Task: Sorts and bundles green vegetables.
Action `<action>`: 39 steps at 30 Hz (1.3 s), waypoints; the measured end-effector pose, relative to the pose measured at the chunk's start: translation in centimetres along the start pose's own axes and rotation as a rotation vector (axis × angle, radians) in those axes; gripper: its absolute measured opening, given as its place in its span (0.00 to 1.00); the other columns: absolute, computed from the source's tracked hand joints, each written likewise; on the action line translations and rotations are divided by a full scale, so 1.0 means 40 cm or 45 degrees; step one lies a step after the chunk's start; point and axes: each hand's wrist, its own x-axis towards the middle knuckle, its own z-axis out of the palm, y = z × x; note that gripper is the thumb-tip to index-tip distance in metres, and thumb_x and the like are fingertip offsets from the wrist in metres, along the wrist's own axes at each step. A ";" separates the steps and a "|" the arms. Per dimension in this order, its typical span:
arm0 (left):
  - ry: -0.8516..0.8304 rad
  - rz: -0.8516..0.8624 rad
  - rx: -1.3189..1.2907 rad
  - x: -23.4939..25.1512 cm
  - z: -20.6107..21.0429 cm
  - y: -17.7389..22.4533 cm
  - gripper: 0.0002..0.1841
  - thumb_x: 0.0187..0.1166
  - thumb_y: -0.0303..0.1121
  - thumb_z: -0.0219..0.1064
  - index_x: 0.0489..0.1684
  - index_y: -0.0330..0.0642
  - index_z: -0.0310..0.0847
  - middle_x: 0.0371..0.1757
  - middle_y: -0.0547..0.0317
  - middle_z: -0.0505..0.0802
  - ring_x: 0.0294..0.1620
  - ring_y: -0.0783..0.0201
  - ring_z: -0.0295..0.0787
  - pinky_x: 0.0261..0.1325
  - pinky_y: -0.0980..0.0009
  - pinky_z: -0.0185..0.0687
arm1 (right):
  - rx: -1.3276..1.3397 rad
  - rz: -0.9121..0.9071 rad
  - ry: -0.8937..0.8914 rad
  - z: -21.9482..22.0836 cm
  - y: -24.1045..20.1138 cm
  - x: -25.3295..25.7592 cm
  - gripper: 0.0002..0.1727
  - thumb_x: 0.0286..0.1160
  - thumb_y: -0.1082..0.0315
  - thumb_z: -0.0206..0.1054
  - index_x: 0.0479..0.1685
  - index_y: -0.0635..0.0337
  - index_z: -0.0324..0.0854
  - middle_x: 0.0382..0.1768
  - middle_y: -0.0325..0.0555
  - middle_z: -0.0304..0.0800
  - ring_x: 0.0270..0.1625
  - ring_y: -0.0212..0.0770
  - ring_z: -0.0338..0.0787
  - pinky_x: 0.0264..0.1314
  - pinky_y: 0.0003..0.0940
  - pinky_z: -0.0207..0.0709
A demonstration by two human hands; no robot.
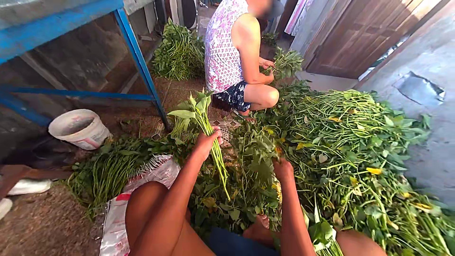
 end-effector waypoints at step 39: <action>-0.061 -0.170 -0.295 -0.052 -0.109 0.024 0.05 0.88 0.31 0.61 0.49 0.40 0.80 0.34 0.58 0.89 0.31 0.66 0.89 0.41 0.71 0.90 | 1.147 -0.541 -1.576 0.207 -0.221 -0.181 0.19 0.79 0.62 0.54 0.68 0.51 0.71 0.32 0.32 0.88 0.17 0.21 0.74 0.18 0.16 0.66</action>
